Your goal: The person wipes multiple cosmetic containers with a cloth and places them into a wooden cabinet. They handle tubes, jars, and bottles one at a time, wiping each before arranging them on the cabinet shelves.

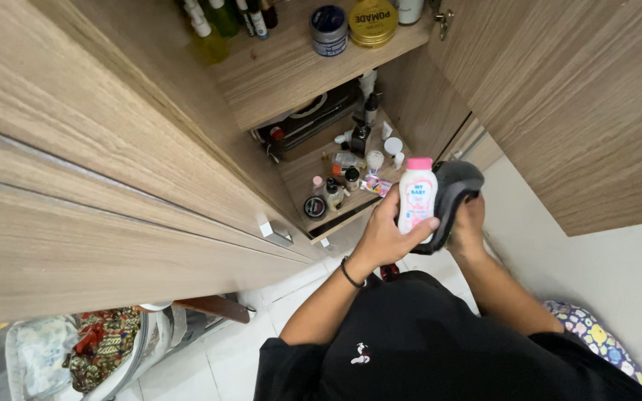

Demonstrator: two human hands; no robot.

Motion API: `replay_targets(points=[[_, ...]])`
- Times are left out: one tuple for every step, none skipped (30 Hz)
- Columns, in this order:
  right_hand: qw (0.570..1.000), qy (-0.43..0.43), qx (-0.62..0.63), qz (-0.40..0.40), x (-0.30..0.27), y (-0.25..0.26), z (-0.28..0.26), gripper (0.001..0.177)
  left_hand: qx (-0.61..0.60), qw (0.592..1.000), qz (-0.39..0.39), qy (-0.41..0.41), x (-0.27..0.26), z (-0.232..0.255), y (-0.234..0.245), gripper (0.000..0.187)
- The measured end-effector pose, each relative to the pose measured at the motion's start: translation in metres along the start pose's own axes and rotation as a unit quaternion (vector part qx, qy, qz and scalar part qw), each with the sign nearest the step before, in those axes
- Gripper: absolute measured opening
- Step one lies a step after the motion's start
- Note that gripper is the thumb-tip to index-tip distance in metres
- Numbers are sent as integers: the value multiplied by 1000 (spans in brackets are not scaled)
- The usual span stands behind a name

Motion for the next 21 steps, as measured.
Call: replay_targets(points=[[996,-64,64,7,1,2,9,50,8,1000,-6,22,0,1,0,60],[987,-92,124,-30,1,-4,10,52,20,1000,2,13,1,7,3,60],[973,-120,184,-67,1,-10,9,53,32,999,10,3,3,11,6,60],[953,-147,242,-104,-1,-16,7,55,44,999,19,-6,4,15,9,60],[960,-122,216,-129,-2,-18,-1,60,86,994,34,-66,5,28,13,63],[965,-97,190,-155,-3,-21,-9,65,127,982,49,-127,5,42,16,66],[967,-72,163,-180,-5,-25,-15,71,167,966,62,-187,3,56,17,70],[968,-47,136,-206,-7,-29,-21,77,196,962,53,-182,3,58,16,70],[967,-22,108,-231,-9,-33,-25,83,225,957,44,-176,2,60,13,69],[963,4,79,-256,-11,-36,-29,89,253,952,35,-170,2,61,11,69],[975,45,-17,-218,-8,-30,-32,81,241,962,-5,-132,3,55,6,71],[974,85,-113,-177,-5,-24,-36,75,228,968,-46,-93,2,48,0,72],[961,124,-208,-134,-4,-17,-40,70,214,971,-87,-54,0,41,-5,74],[947,147,-240,-153,-5,-17,-44,60,219,968,-108,-53,-1,40,-6,71],[932,169,-272,-172,-5,-16,-48,51,224,965,-128,-52,-3,39,-6,68],[914,192,-304,-191,-4,-16,-52,45,229,961,-147,-52,-3,37,-8,65],[898,201,-342,-191,-3,-14,-53,38,246,956,-153,-47,-3,35,-8,66],[880,210,-379,-192,-2,-14,-52,34,263,951,-159,-42,-3,33,-9,67],[861,219,-416,-193,-2,-14,-51,32,280,945,-164,-37,-3,31,-10,67],[877,184,-410,-169,4,-9,-48,33,343,924,-160,-49,-3,33,-12,68],[891,147,-403,-146,9,-5,-44,34,406,898,-156,-62,-3,37,-16,69]])
Point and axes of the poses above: each hand's wrist, its own x-axis towards the middle knuckle, its own y-axis out of the back of the hand, z = x × y, the point moved 9 cm from there along x, towards the middle knuckle, and after that the axes turned 6 degrees about -y, right-handed, at the moved point
